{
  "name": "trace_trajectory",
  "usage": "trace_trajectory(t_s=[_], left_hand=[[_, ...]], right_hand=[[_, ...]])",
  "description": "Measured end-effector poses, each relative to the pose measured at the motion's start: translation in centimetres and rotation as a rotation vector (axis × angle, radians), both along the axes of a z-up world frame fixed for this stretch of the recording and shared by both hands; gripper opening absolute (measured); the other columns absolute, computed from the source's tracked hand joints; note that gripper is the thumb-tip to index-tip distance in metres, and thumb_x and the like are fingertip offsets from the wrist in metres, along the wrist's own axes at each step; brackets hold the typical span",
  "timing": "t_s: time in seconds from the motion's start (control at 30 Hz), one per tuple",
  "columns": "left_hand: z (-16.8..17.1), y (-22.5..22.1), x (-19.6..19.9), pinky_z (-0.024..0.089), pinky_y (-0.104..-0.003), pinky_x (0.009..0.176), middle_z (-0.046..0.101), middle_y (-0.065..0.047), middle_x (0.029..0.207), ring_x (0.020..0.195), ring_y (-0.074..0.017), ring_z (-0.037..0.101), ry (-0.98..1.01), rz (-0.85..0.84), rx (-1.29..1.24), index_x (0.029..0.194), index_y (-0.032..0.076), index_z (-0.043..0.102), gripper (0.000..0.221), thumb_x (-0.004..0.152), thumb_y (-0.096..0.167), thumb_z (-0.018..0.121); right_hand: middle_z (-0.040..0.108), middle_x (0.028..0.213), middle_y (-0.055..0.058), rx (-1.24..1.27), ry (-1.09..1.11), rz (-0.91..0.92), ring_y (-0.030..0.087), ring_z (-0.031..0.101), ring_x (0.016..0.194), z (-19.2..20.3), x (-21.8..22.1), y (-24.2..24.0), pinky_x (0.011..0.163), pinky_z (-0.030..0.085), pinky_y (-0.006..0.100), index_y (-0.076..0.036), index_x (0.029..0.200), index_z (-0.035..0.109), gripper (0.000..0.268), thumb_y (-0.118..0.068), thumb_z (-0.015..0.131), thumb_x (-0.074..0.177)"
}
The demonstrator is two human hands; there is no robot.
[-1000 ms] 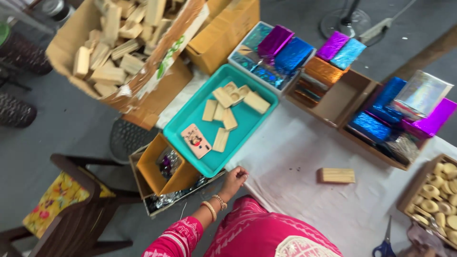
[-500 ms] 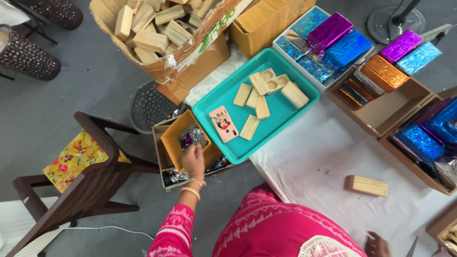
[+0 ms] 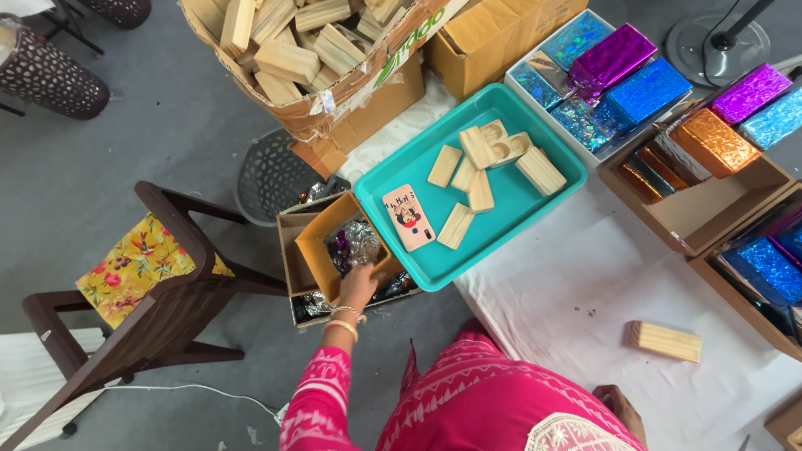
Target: Wrapping small wooden blocks in colorful decorative foil and securing them with tape.
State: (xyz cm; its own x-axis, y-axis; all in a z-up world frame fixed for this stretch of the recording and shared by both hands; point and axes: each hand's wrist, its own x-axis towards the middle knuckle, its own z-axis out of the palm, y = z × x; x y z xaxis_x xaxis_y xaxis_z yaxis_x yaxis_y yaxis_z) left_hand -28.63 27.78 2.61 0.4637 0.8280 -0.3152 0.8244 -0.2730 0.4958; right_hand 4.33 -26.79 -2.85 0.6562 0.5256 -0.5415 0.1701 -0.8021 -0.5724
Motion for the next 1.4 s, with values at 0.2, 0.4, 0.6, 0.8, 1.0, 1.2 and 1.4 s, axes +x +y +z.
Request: trace_trajectory(t_s=[0.2, 0.4, 0.6, 0.8, 1.0, 1.2, 1.4], left_hand=[[-3.5, -0.5, -1.3, 0.055, -0.053, 0.081, 0.072, -0.018, 0.097, 0.095, -0.0420, 0.067, 0.044, -0.108, 0.162, 0.103, 0.010, 0.069, 0.026, 0.091, 0.033, 0.069], [-5.0, -2.5, -2.0, 0.054, -0.054, 0.079, 0.071, -0.020, 0.094, 0.093, -0.0430, 0.067, 0.062, -0.158, 0.093, 0.093, 0.004, 0.067, 0.031, 0.091, 0.035, 0.071], [-8.0, -2.7, -1.0, 0.053, -0.055, 0.081, 0.071, -0.023, 0.096, 0.095, -0.0433, 0.067, 0.138, -0.124, 0.068, 0.093, 0.004, 0.068, 0.031, 0.093, 0.035, 0.070], [-6.8, -2.2, -2.1, 0.051, -0.051, 0.078, 0.070, -0.021, 0.088, 0.084, -0.0424, 0.065, -0.290, 0.024, 0.215, 0.086, -0.001, 0.067, 0.039, 0.101, 0.036, 0.068], [-7.7, 0.0, -3.4, 0.056, -0.044, 0.079, 0.073, -0.015, 0.091, 0.084, -0.0331, 0.072, -0.370, 0.438, 0.231, 0.097, 0.007, 0.070, 0.018, 0.091, 0.024, 0.069], [-5.6, 3.8, -1.5, 0.054, -0.052, 0.089, 0.056, -0.022, 0.126, 0.113, -0.0451, 0.057, 0.035, 0.203, 0.160, 0.125, 0.011, 0.059, 0.055, 0.073, 0.007, 0.076], [-8.2, 7.8, -0.4, 0.053, -0.056, 0.097, 0.052, -0.016, 0.139, 0.125, -0.0428, 0.053, 0.077, 0.448, 0.080, 0.133, 0.014, 0.054, 0.058, 0.079, 0.012, 0.073]], right_hand=[[0.072, 0.086, 0.010, -0.014, -0.009, 0.007, 0.018, 0.075, 0.076, -1.5, 0.4, -0.3, 0.073, 0.057, 0.032, -0.011, 0.110, 0.066, 0.031, -0.021, 0.076, 0.082], [0.070, 0.081, 0.011, -0.036, 0.031, -0.031, 0.021, 0.069, 0.070, -0.9, 0.4, -0.4, 0.068, 0.054, 0.035, -0.009, 0.106, 0.067, 0.026, -0.025, 0.074, 0.087], [0.070, 0.079, 0.009, -0.008, -0.012, 0.075, 0.021, 0.071, 0.070, -2.3, 1.4, -0.4, 0.071, 0.055, 0.033, -0.012, 0.104, 0.065, 0.029, -0.030, 0.075, 0.083], [0.071, 0.077, 0.008, 0.008, -0.041, 0.083, 0.018, 0.073, 0.070, -3.0, 1.2, -0.2, 0.071, 0.054, 0.033, -0.014, 0.104, 0.064, 0.033, -0.037, 0.077, 0.083], [0.070, 0.073, 0.013, -0.055, -0.027, 0.057, 0.025, 0.068, 0.067, -2.5, 1.2, -0.1, 0.068, 0.054, 0.036, -0.011, 0.106, 0.065, 0.036, -0.036, 0.079, 0.084], [0.069, 0.078, 0.013, -0.084, -0.152, 0.016, 0.025, 0.068, 0.073, -5.7, 0.4, -1.3, 0.071, 0.057, 0.039, -0.010, 0.106, 0.065, 0.039, -0.036, 0.081, 0.081], [0.070, 0.084, 0.014, -0.112, -0.213, -0.043, 0.028, 0.070, 0.077, -10.6, 0.7, -3.6, 0.076, 0.061, 0.043, -0.011, 0.107, 0.066, 0.038, -0.032, 0.082, 0.080]])
